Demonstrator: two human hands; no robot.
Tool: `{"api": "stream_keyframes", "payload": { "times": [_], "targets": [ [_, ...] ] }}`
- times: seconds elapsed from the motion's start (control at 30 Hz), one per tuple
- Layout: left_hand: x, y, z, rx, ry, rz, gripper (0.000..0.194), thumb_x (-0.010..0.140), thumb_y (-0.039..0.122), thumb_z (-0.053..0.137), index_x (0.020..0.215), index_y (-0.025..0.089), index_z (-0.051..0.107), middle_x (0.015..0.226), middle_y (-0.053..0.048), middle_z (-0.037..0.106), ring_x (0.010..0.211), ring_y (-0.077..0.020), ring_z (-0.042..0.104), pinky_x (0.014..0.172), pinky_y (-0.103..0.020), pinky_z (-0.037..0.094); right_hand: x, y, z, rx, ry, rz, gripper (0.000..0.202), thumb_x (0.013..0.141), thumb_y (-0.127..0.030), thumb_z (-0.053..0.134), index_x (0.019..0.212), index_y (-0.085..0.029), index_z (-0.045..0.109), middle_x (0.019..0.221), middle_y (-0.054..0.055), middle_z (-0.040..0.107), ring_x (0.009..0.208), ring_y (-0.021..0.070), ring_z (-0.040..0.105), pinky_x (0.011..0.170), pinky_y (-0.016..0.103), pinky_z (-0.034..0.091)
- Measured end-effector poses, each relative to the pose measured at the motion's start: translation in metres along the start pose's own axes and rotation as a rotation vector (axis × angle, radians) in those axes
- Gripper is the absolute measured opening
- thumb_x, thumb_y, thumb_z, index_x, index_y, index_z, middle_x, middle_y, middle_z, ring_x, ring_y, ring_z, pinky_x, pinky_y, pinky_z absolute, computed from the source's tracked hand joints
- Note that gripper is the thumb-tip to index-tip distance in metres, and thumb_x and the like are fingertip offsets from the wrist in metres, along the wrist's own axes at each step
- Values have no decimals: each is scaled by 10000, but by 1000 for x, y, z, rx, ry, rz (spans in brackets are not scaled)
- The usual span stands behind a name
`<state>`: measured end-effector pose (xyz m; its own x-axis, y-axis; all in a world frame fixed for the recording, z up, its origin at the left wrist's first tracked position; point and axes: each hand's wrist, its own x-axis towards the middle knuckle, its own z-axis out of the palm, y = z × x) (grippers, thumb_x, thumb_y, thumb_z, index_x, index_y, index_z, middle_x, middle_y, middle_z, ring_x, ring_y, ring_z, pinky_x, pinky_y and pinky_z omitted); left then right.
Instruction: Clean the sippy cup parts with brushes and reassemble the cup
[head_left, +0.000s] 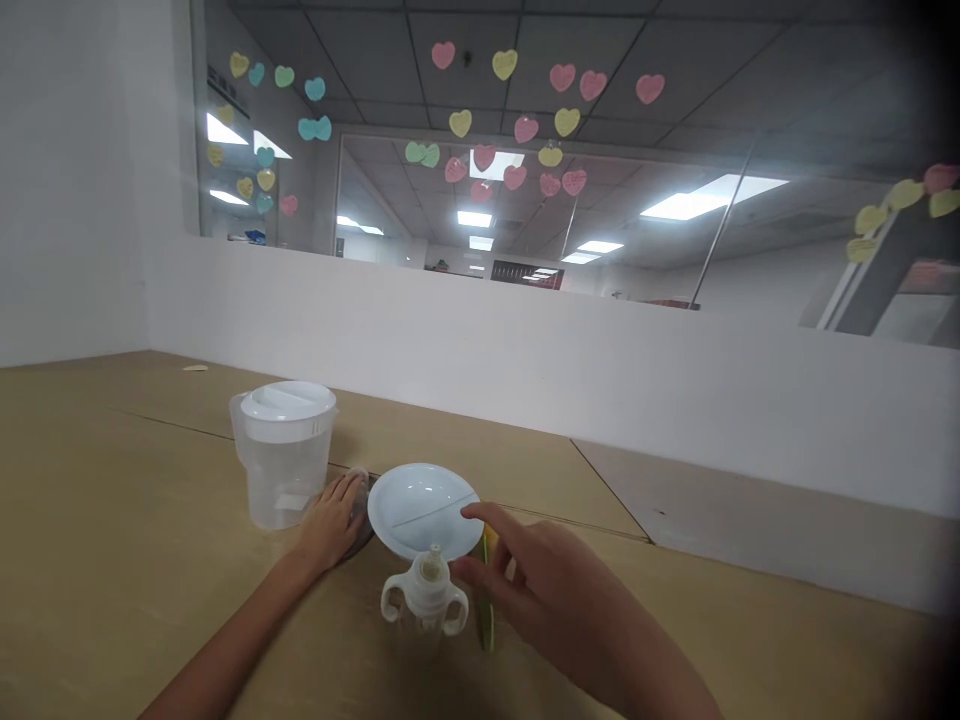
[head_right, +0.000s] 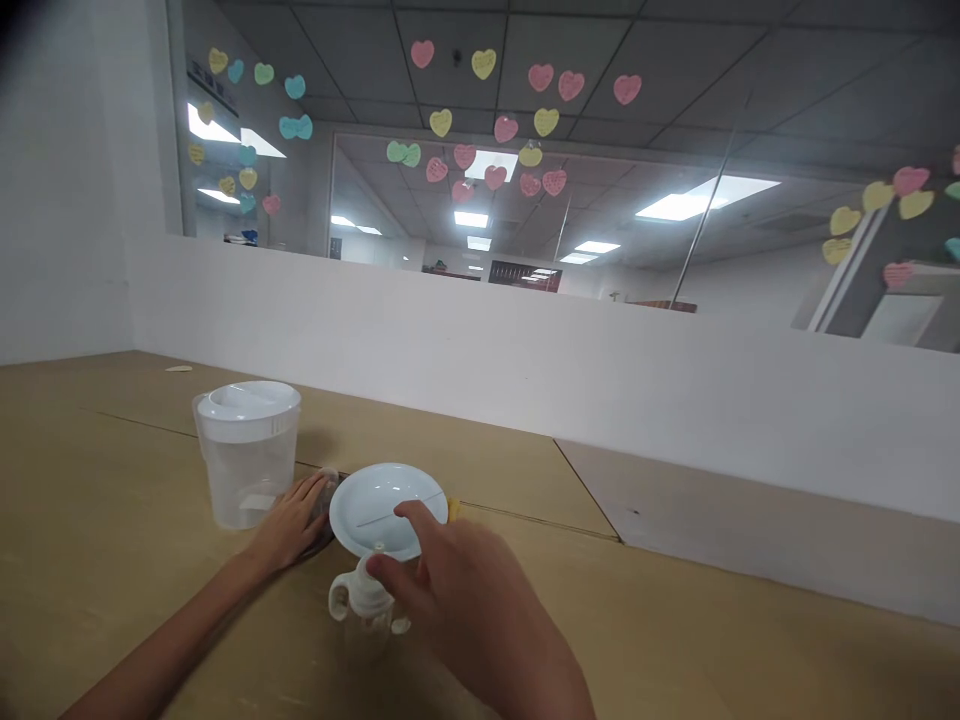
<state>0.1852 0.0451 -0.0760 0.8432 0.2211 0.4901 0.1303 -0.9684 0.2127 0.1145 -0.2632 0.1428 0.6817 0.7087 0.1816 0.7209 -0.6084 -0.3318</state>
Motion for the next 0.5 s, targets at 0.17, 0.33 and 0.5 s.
{"api": "stream_keyframes", "payload": {
  "times": [0.17,0.33,0.5],
  "targets": [
    [4,3,-2,-20,-21,64,565,781,280,497,1321,147,393,1390,-136,391,1305,-284,315,1045,-425,303,-3,7,-7,20,42,-23,311,896,-475,409,1065,-260,558,624,-33,621,530,117,541,481,217,338],
    [-2,14,-15,5,45,-79,399,804,174,466,1202,152,460,1135,-142,531,979,-248,554,847,-386,439,-17,10,-19,28,156,-62,335,901,-474,392,1133,-286,545,645,-29,640,517,117,571,452,200,395],
    [-6,29,-54,-5,323,-68,317,822,179,487,1137,152,493,997,-104,564,915,-239,564,787,-361,469,-30,18,-24,-28,286,-96,344,887,-471,403,1139,-289,553,678,-9,666,519,133,604,426,200,444]
  ]
}}
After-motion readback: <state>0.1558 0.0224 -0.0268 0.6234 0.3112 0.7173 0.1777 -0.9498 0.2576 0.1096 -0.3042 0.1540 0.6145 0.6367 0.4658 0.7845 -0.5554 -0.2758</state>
